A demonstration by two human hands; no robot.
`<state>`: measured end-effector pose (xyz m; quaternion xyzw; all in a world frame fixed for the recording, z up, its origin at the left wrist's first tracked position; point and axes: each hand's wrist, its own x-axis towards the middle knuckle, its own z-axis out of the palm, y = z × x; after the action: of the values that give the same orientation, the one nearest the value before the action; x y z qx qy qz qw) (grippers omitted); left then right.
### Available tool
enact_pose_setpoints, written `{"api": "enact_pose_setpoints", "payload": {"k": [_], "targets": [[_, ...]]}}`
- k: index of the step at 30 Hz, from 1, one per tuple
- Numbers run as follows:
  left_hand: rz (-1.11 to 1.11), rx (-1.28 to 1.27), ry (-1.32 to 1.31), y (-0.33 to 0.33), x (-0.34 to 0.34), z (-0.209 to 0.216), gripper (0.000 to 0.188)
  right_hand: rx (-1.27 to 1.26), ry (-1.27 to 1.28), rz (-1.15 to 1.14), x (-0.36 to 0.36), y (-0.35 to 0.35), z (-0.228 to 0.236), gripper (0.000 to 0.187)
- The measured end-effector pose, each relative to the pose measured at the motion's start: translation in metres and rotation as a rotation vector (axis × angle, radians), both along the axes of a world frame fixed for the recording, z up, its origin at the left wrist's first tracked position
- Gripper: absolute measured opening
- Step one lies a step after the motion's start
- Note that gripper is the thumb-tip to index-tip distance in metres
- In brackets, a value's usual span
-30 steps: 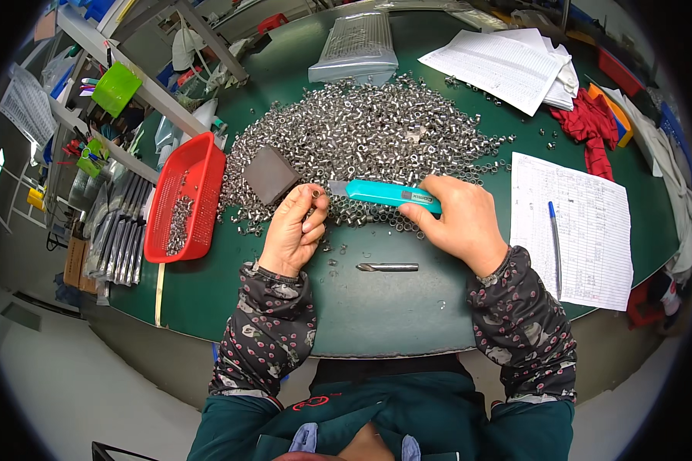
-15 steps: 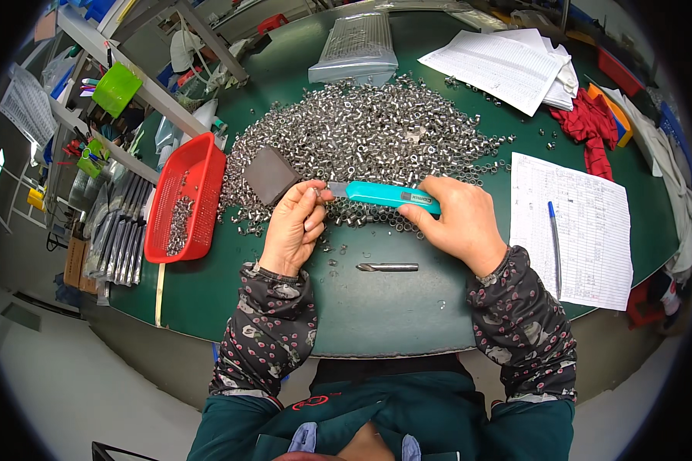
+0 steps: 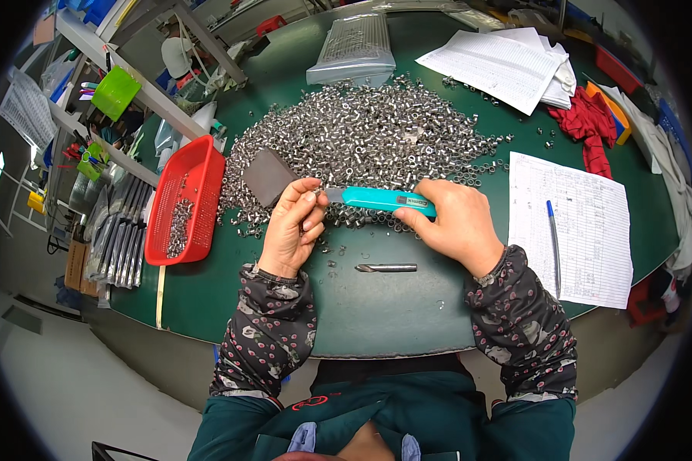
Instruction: Deburring small metal components using a utility knife at a workbench.
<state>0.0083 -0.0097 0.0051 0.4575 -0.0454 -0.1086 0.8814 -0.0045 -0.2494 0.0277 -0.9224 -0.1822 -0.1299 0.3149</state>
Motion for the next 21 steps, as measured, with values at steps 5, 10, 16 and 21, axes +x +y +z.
{"api": "enact_pose_setpoints", "payload": {"k": [5,10,16,21], "targets": [[0.012,0.056,-0.018,0.001,0.001,-0.003,0.014,0.006,0.009,0.009,0.001,0.0,-0.001,0.033],[0.044,0.105,-0.036,-0.003,-0.001,0.0,0.015,0.009,0.05,0.018,0.0,-0.001,0.0,0.034],[0.11,0.245,-0.09,-0.006,-0.003,0.001,0.015,0.009,0.089,0.023,0.0,0.0,0.001,0.034],[0.2,0.442,-0.146,-0.009,-0.005,0.003,0.015,-0.005,0.125,0.03,0.0,0.001,0.0,0.036]]}}
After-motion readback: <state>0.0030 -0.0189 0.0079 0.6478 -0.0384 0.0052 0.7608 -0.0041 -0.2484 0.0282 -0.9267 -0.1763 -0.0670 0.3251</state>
